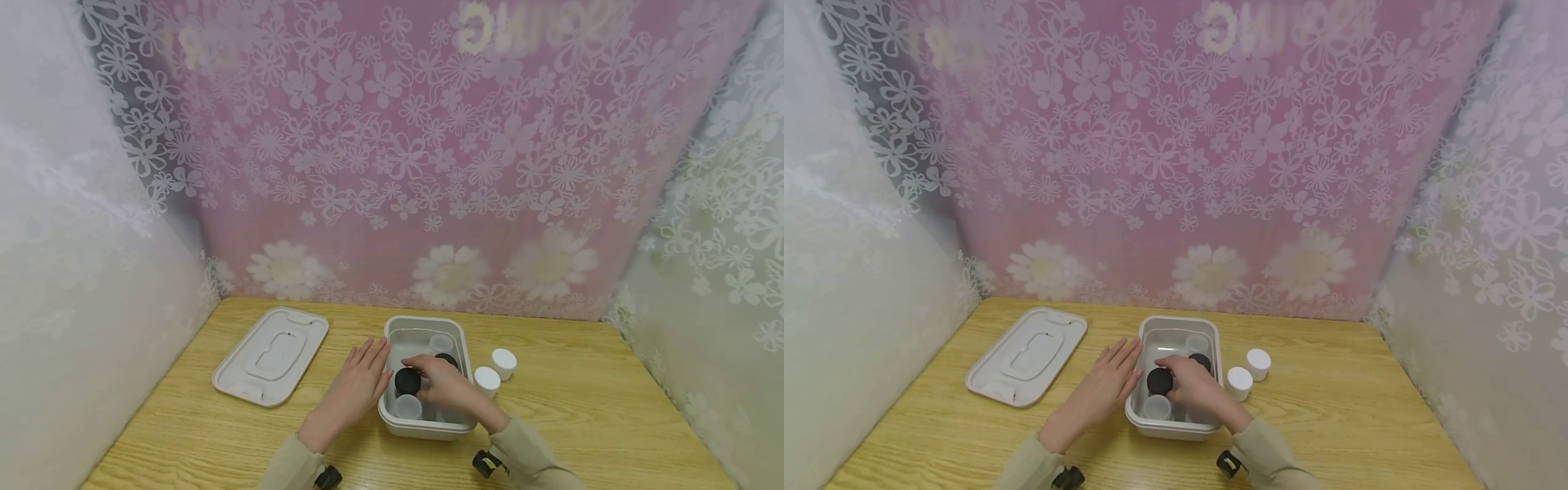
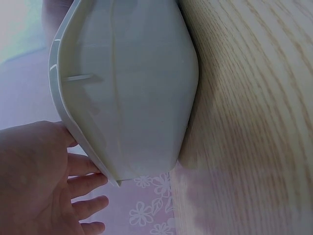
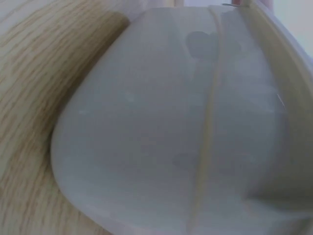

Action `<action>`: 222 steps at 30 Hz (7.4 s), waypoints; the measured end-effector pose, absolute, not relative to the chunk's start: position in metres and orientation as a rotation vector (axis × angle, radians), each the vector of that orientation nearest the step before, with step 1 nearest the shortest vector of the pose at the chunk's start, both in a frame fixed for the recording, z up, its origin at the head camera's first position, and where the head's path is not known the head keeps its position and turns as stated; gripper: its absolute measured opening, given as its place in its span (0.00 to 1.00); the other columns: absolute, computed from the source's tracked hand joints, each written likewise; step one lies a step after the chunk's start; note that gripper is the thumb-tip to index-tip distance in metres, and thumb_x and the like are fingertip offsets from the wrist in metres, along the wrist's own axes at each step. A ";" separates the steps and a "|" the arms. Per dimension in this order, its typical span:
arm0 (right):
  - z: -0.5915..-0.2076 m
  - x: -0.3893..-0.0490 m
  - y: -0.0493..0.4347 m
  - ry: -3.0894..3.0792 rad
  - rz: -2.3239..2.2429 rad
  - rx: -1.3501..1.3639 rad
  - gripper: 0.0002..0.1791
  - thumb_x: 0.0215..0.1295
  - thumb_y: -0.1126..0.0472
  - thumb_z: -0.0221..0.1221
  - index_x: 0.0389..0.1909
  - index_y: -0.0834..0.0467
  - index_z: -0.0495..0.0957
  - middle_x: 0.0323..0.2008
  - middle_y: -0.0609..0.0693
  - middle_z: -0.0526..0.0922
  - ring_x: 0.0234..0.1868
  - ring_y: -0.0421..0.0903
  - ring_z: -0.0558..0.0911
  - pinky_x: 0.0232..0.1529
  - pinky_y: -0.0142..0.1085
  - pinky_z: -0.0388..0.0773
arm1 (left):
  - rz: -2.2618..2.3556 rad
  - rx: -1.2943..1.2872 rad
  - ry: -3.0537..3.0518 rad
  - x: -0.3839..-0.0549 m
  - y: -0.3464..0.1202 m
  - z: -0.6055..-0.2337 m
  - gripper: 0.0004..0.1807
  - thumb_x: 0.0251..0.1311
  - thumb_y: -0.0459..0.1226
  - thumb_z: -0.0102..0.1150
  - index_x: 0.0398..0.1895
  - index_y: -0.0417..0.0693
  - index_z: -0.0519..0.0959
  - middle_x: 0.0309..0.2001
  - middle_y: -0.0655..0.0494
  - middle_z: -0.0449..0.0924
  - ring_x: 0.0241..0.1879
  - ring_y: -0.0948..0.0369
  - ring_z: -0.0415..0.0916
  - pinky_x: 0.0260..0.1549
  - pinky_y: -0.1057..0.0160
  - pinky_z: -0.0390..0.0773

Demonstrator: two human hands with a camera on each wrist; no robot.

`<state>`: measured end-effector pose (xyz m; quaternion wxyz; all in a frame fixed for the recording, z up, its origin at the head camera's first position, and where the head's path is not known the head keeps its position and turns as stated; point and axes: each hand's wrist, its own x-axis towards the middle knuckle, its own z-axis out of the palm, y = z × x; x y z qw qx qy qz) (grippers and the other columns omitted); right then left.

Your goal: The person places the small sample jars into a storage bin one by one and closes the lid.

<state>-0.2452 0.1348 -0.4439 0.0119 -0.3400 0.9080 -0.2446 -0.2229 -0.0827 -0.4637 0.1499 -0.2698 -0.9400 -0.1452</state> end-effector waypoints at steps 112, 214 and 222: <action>-0.424 -0.289 0.198 2.646 -1.493 -0.713 0.30 0.61 0.66 0.71 0.62 0.70 0.73 0.58 0.67 0.77 0.57 0.66 0.80 0.59 0.52 0.80 | -0.426 -0.778 -2.722 -0.224 -0.081 -0.462 0.29 0.79 0.44 0.46 0.76 0.38 0.63 0.75 0.43 0.63 0.75 0.43 0.58 0.72 0.41 0.60; -0.471 -0.247 0.282 2.625 -1.464 -0.666 0.34 0.61 0.65 0.71 0.63 0.74 0.69 0.58 0.71 0.76 0.55 0.65 0.79 0.55 0.46 0.82 | -0.421 -0.763 -2.718 -0.224 -0.081 -0.464 0.29 0.79 0.44 0.46 0.75 0.37 0.64 0.74 0.44 0.65 0.75 0.44 0.59 0.72 0.42 0.60; -0.472 -0.246 0.280 2.667 -1.441 -0.584 0.30 0.60 0.66 0.71 0.60 0.73 0.72 0.54 0.68 0.78 0.51 0.62 0.82 0.47 0.37 0.85 | -0.404 -0.767 -2.712 -0.224 -0.081 -0.463 0.29 0.79 0.44 0.47 0.75 0.38 0.64 0.74 0.43 0.65 0.74 0.44 0.59 0.72 0.42 0.61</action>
